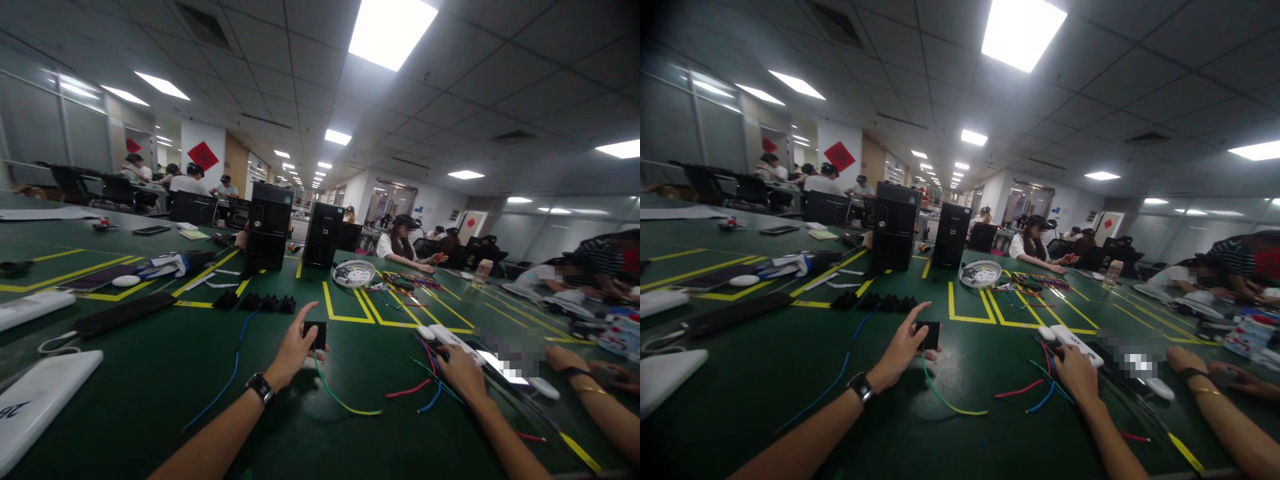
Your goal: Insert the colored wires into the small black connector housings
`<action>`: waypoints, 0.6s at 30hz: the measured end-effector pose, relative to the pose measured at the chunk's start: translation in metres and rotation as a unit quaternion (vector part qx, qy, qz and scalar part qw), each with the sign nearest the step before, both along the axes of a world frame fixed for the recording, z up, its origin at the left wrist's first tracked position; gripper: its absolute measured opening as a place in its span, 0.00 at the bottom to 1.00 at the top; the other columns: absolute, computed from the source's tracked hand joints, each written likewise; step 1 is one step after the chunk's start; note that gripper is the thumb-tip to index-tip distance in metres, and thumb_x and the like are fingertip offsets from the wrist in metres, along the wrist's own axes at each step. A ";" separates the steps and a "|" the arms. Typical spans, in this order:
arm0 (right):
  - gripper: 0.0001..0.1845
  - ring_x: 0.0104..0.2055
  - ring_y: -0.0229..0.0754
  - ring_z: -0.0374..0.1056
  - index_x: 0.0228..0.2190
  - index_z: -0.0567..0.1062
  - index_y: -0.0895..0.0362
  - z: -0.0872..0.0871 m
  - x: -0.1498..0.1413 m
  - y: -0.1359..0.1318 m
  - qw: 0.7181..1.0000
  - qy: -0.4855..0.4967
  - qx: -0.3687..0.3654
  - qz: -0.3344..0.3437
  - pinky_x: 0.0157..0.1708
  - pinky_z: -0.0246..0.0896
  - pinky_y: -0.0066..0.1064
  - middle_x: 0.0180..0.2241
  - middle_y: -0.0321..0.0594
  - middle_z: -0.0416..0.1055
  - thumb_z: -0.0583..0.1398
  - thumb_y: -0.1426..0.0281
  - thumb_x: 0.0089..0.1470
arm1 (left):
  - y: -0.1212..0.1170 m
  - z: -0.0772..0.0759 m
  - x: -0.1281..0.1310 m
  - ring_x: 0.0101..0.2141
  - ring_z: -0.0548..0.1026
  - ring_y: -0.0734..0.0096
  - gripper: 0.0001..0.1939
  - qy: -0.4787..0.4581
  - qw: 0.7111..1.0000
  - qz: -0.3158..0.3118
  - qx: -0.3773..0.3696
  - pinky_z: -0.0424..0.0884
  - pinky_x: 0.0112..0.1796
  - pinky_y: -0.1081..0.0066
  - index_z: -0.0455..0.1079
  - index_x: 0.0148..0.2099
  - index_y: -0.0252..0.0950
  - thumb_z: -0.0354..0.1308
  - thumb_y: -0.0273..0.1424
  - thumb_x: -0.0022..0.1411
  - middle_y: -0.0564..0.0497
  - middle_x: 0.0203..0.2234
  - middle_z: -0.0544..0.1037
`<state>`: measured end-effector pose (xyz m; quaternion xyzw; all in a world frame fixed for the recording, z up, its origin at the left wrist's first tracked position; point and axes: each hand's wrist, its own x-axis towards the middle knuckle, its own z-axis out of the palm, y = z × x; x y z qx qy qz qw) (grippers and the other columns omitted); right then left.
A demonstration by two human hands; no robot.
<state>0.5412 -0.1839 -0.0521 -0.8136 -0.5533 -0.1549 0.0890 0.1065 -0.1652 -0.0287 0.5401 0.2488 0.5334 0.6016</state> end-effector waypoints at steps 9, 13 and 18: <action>0.21 0.46 0.52 0.66 0.43 0.76 0.55 -0.001 -0.001 -0.001 1.000 0.005 0.012 -0.001 0.42 0.61 0.39 0.48 0.47 0.69 0.51 0.62 0.52 | 0.000 -0.005 0.001 0.25 0.76 0.71 0.31 0.005 1.000 -0.006 -0.014 0.76 0.27 0.64 0.46 0.63 0.47 0.51 0.41 0.60 0.45 0.40 0.74; 0.21 0.48 0.55 0.64 0.41 0.77 0.56 0.000 0.001 -0.002 0.999 0.007 0.048 0.011 0.46 0.58 0.42 0.48 0.48 0.69 0.53 0.61 0.50 | 0.002 -0.008 0.003 0.30 0.77 0.69 0.30 -0.017 0.998 -0.004 -0.054 0.76 0.34 0.61 0.48 0.61 0.45 0.54 0.39 0.60 0.44 0.43 0.72; 0.19 0.52 0.54 0.61 0.41 0.75 0.57 0.036 -0.029 -0.007 0.966 0.034 0.243 0.079 0.51 0.54 0.43 0.48 0.49 0.69 0.51 0.63 0.53 | 0.004 -0.009 0.003 0.34 0.77 0.67 0.25 -0.047 0.997 -0.011 -0.065 0.76 0.37 0.59 0.53 0.58 0.40 0.54 0.37 0.60 0.41 0.45 0.71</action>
